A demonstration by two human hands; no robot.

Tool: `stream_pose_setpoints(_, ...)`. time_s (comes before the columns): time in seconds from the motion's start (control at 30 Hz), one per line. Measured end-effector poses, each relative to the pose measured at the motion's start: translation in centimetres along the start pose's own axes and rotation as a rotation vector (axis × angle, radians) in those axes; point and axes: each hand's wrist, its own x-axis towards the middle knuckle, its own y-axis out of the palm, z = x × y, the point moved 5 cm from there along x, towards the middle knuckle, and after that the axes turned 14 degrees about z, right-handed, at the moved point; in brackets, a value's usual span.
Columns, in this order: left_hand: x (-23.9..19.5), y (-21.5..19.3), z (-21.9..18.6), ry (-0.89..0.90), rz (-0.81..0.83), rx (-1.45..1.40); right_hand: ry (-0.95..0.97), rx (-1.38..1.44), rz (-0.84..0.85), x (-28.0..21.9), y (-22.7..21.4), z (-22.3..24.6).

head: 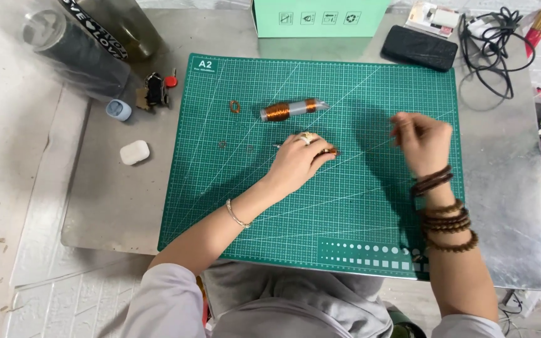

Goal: Testing the fit and assembling small copper-wound electrical components on a workbench.

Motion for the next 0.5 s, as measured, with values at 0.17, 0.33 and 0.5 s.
stream_pose_setpoints(0.17, -0.7, -1.7, -0.7, -0.014, 0.004, 0.052, 0.164, 0.233, -0.029, 0.0, -2.3, -2.7)
stream_pose_setpoints(0.33, -1.1, -2.3, -0.7, -0.030, -0.052, 0.049, 0.189, 0.322, -0.107, -0.4, -4.6, -5.9)
stream_pose_setpoints(0.5, -1.1, -2.2, -0.6, -0.035, -0.056, 0.076, 0.353, 0.557, -0.301, -1.3, -7.1, -11.2)
